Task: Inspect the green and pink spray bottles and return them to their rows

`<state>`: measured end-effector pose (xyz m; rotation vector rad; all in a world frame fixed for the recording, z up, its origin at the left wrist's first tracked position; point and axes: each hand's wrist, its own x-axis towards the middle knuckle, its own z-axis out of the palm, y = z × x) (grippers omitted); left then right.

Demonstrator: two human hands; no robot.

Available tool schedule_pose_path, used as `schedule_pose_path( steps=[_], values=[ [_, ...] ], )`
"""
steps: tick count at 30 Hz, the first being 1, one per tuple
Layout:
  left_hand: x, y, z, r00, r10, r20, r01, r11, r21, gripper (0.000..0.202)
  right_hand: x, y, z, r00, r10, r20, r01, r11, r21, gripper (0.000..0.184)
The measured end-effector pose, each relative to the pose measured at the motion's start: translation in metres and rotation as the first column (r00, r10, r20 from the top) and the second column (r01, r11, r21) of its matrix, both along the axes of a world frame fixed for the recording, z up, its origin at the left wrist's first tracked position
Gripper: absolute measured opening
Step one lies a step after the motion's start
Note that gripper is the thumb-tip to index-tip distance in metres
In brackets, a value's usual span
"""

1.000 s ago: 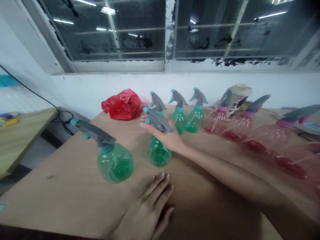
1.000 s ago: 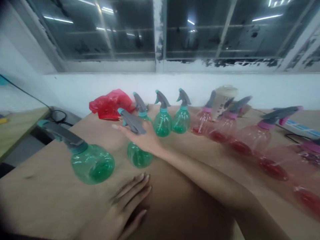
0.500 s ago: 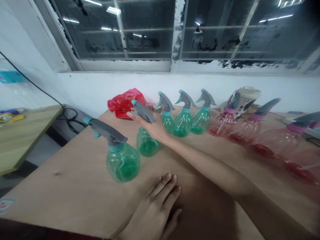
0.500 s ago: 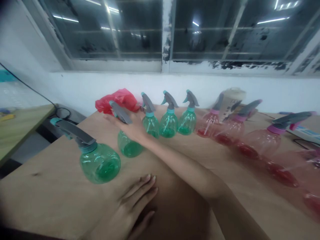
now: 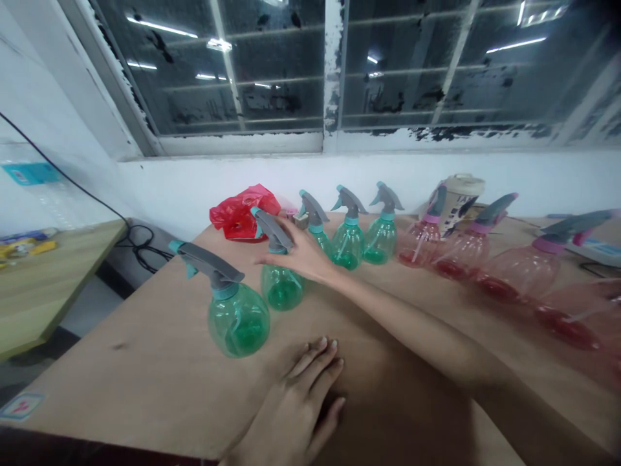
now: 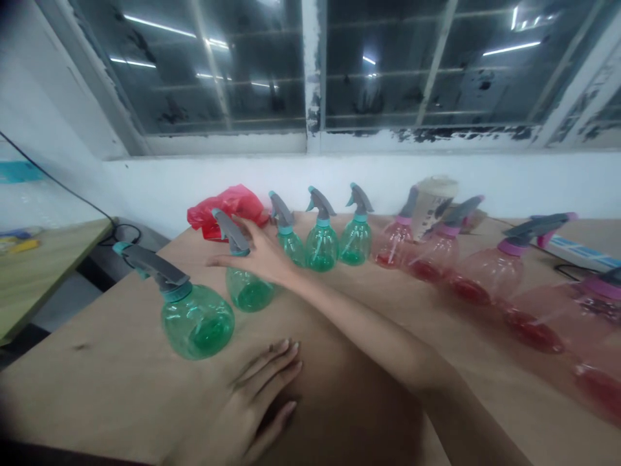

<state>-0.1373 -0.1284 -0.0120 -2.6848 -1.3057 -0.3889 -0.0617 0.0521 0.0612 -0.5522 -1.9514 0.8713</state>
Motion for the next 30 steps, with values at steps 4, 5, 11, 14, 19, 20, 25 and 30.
schedule_pose_path(
  steps=[4, 5, 11, 14, 19, 20, 25, 30],
  values=[
    [0.000, -0.001, 0.003, 1.000, 0.014, -0.013, -0.014, 1.000, -0.017, 0.041, 0.035, -0.009, -0.008, 0.998, 0.037, -0.052, -0.037, 0.999, -0.006, 0.080],
    [0.000, -0.001, 0.003, 1.000, 0.014, -0.018, -0.014, 1.000, -0.017, 0.042, 0.045, -0.012, -0.011, 0.999, 0.022, -0.041, -0.022, 1.000, 0.008, 0.076],
    [0.000, 0.001, 0.003, 1.000, 0.011, -0.002, -0.011, 1.000, -0.017, 0.042, 0.087, -0.007, -0.026, 0.926, -0.377, -0.011, 0.376, 0.921, 0.102, 0.031],
    [0.001, 0.001, 0.002, 0.999, 0.029, -0.027, -0.029, 1.000, 0.000, 0.042, 0.081, 0.006, -0.024, 0.853, -0.516, 0.081, 0.505, 0.854, 0.124, 0.040],
    [0.001, 0.001, 0.003, 1.000, 0.029, -0.008, -0.029, 0.999, -0.022, 0.042, 0.053, 0.016, -0.016, 0.762, -0.558, 0.328, 0.544, 0.827, 0.143, 0.060],
    [0.001, 0.000, 0.004, 1.000, 0.031, -0.005, -0.031, 0.999, -0.026, 0.042, 0.049, 0.016, -0.016, 0.746, -0.561, 0.360, 0.547, 0.824, 0.149, 0.061],
    [0.001, 0.001, 0.004, 0.998, 0.047, -0.050, -0.048, 0.999, -0.014, 0.041, 0.057, 0.011, -0.018, 0.718, -0.561, 0.412, 0.526, 0.825, 0.205, 0.061],
    [-0.004, 0.004, -0.004, 0.997, 0.049, -0.067, -0.048, 0.999, 0.018, 0.045, 0.098, -0.017, -0.025, 0.733, -0.544, 0.407, 0.454, 0.838, 0.303, 0.067]
  ],
)
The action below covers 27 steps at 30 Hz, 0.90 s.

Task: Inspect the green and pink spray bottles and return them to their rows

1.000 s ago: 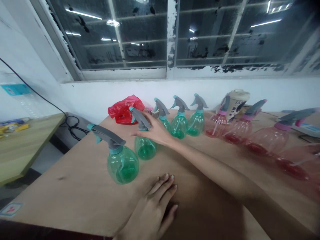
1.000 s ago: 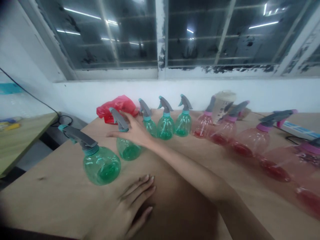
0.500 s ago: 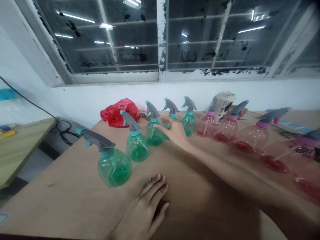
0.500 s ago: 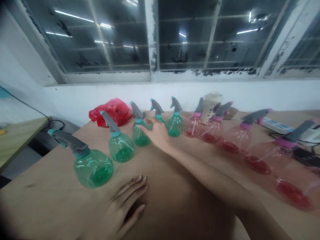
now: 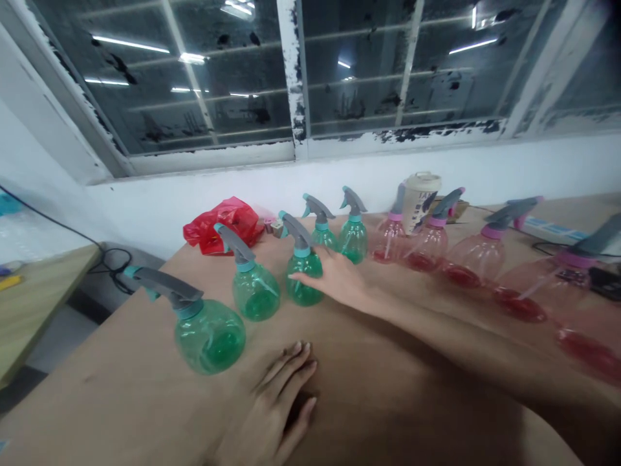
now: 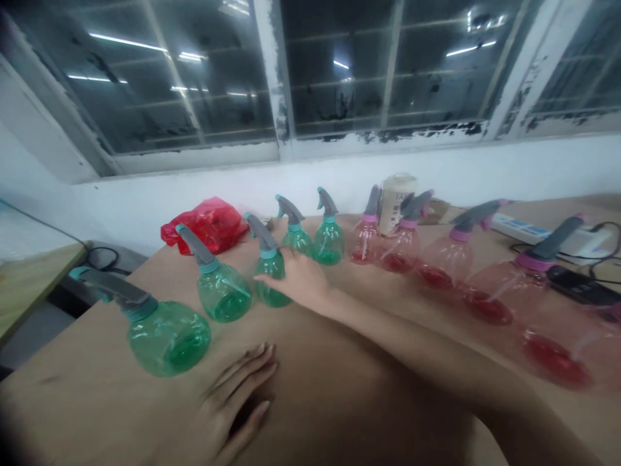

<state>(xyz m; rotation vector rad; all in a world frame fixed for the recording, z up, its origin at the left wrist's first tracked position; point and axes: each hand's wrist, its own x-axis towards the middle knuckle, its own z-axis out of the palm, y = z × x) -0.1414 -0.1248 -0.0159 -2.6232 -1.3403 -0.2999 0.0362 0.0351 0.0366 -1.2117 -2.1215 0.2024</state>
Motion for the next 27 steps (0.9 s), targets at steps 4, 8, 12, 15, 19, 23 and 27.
schedule_pose_path(
  steps=[4, 8, 12, 15, 19, 23, 27],
  values=[
    [0.001, 0.009, -0.005, 0.999, 0.030, 0.011, -0.030, 1.000, 0.008, 0.053, 0.042, -0.033, -0.006, 1.000, 0.022, 0.022, -0.022, 1.000, 0.019, 0.067],
    [0.013, 0.027, -0.005, 0.996, 0.081, 0.034, -0.080, 0.996, -0.024, 0.054, 0.087, -0.060, -0.011, 0.997, -0.066, 0.050, 0.065, 0.998, 0.004, 0.064],
    [0.032, 0.052, -0.006, 0.991, 0.089, 0.095, -0.079, 0.991, -0.106, 0.052, 0.128, -0.079, -0.011, 0.992, -0.097, 0.079, 0.090, 0.993, 0.079, 0.060],
    [0.050, 0.070, -0.009, 0.985, 0.087, 0.148, -0.066, 0.988, -0.139, 0.049, 0.150, -0.088, -0.010, 0.994, -0.098, 0.043, 0.094, 0.991, 0.090, 0.071],
    [0.077, 0.091, -0.015, 0.983, 0.024, 0.183, 0.000, 0.991, -0.131, 0.044, 0.157, -0.085, -0.005, 0.986, -0.047, -0.160, 0.045, 0.999, -0.015, 0.084],
    [0.100, 0.105, -0.014, 0.981, -0.013, 0.194, 0.030, 0.996, -0.081, 0.042, 0.142, -0.066, 0.004, 0.895, 0.089, -0.436, -0.157, 0.980, -0.123, 0.073],
    [0.110, 0.109, -0.007, 0.990, -0.012, 0.139, 0.025, 0.995, -0.092, 0.040, 0.122, -0.048, 0.012, 0.814, 0.163, -0.557, -0.305, 0.937, -0.170, 0.050]
  ],
)
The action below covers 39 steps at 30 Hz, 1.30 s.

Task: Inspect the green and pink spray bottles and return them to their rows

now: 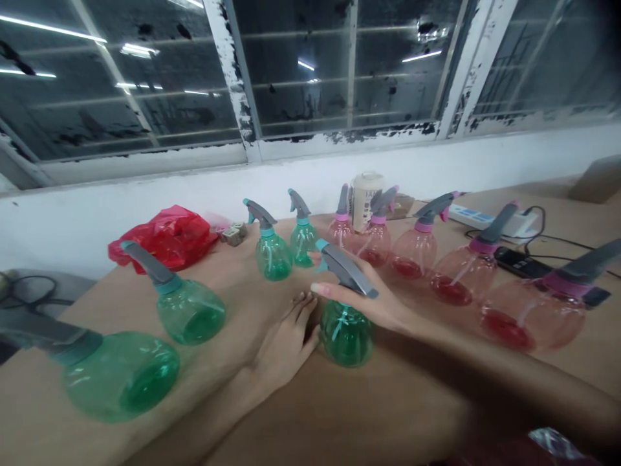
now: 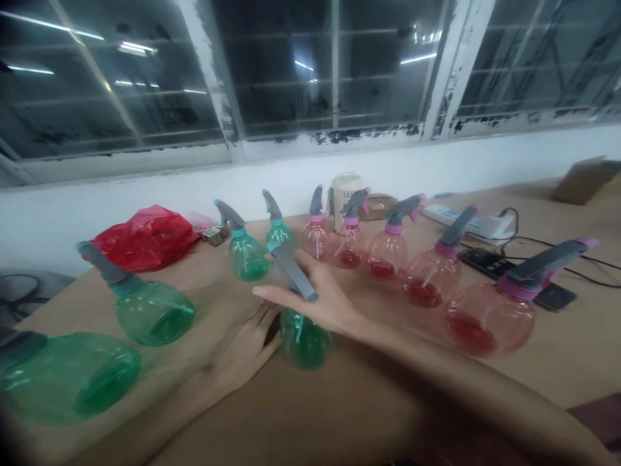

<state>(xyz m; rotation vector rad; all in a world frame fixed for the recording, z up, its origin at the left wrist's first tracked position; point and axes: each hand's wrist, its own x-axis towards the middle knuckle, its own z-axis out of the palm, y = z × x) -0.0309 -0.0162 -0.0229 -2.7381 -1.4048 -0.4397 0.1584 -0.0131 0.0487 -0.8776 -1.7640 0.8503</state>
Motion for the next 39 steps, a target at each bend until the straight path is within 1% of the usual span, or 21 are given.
schedule_pose_path(
  steps=[3, 5, 8, 11, 14, 18, 24, 29, 36, 39],
  values=[
    [-0.002, 0.001, 0.003, 1.000, -0.006, -0.002, 0.006, 1.000, -0.030, 0.042, -0.008, 0.008, 0.001, 0.998, 0.061, -0.035, -0.060, 0.998, 0.026, 0.033],
    [-0.006, 0.003, 0.002, 1.000, -0.021, 0.008, 0.021, 0.999, -0.043, 0.043, -0.009, 0.013, 0.000, 0.997, 0.069, -0.033, -0.068, 0.997, 0.046, 0.028],
    [-0.015, 0.009, -0.003, 0.999, -0.039, 0.036, 0.041, 0.998, -0.054, 0.043, -0.007, 0.022, -0.004, 0.997, 0.072, -0.040, -0.070, 0.996, 0.053, 0.028],
    [-0.021, 0.013, -0.008, 0.997, -0.023, 0.073, 0.027, 0.998, -0.056, 0.040, -0.004, 0.030, -0.007, 0.993, 0.071, -0.091, -0.066, 0.996, 0.059, 0.026],
    [-0.022, 0.013, -0.010, 0.996, -0.011, 0.084, 0.016, 0.998, -0.056, 0.039, -0.003, 0.034, -0.010, 0.994, 0.060, -0.092, -0.055, 0.997, 0.060, 0.024],
    [-0.020, 0.010, -0.010, 0.997, -0.001, 0.075, 0.007, 0.997, -0.073, 0.040, -0.002, 0.032, -0.008, 0.995, 0.059, -0.083, -0.055, 0.997, 0.049, 0.023],
    [-0.020, 0.010, -0.010, 0.997, -0.022, 0.080, 0.027, 0.998, -0.061, 0.039, -0.001, 0.033, -0.008, 0.997, 0.068, -0.030, -0.067, 0.996, 0.053, 0.032],
    [-0.019, 0.011, -0.009, 0.997, -0.026, 0.071, 0.030, 0.998, -0.050, 0.038, 0.000, 0.034, -0.012, 0.999, 0.039, -0.020, -0.038, 0.997, 0.061, 0.023],
    [-0.019, 0.011, -0.011, 0.997, -0.034, 0.071, 0.036, 0.999, -0.029, 0.037, 0.001, 0.033, -0.012, 1.000, -0.006, -0.009, 0.006, 0.998, 0.069, 0.022],
    [-0.019, 0.011, -0.012, 0.997, -0.033, 0.075, 0.035, 0.999, -0.026, 0.037, 0.004, 0.032, -0.015, 0.999, -0.046, 0.002, 0.046, 0.997, 0.062, 0.022]
  ],
)
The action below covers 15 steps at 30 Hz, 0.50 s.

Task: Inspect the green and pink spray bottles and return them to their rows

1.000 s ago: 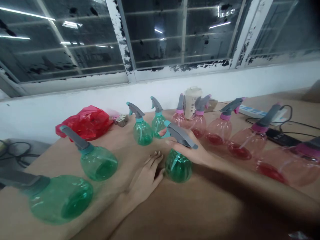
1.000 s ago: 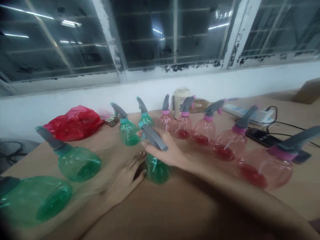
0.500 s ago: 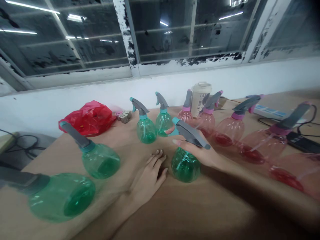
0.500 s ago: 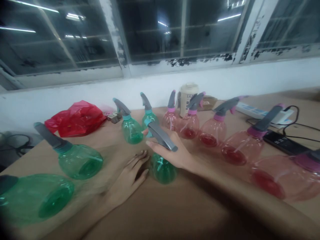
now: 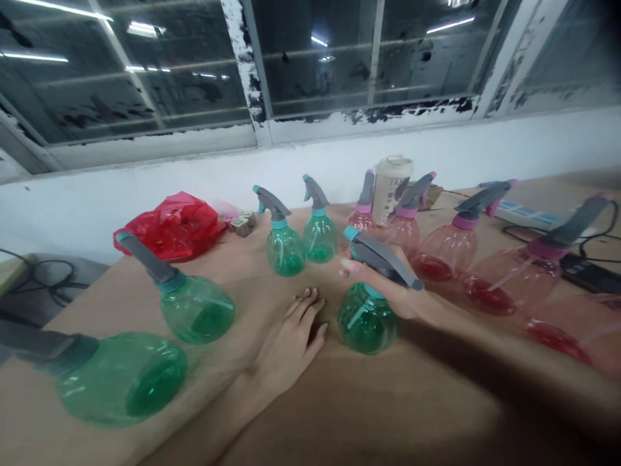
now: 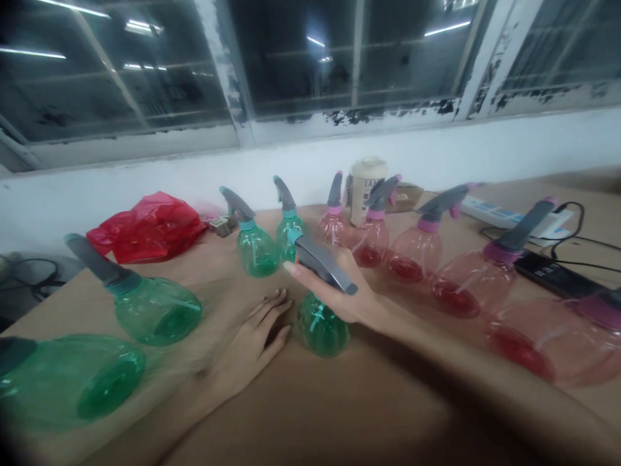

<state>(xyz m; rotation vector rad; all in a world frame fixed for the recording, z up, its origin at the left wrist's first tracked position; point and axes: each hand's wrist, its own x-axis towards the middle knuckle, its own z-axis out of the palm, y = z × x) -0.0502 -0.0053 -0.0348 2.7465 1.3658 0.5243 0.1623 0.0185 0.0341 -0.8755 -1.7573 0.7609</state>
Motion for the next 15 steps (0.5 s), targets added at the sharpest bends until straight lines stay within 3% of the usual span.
schedule_pose_path(
  steps=[8, 15],
  values=[
    [0.001, -0.001, 0.002, 1.000, 0.002, -0.022, -0.002, 1.000, -0.007, 0.037, 0.000, -0.008, 0.011, 0.998, 0.052, 0.020, -0.052, 0.998, 0.025, 0.016],
    [0.001, -0.001, 0.005, 1.000, -0.002, -0.027, 0.001, 1.000, -0.015, 0.037, 0.001, -0.006, 0.003, 0.995, 0.094, -0.011, -0.094, 0.995, 0.028, 0.024]
  ],
)
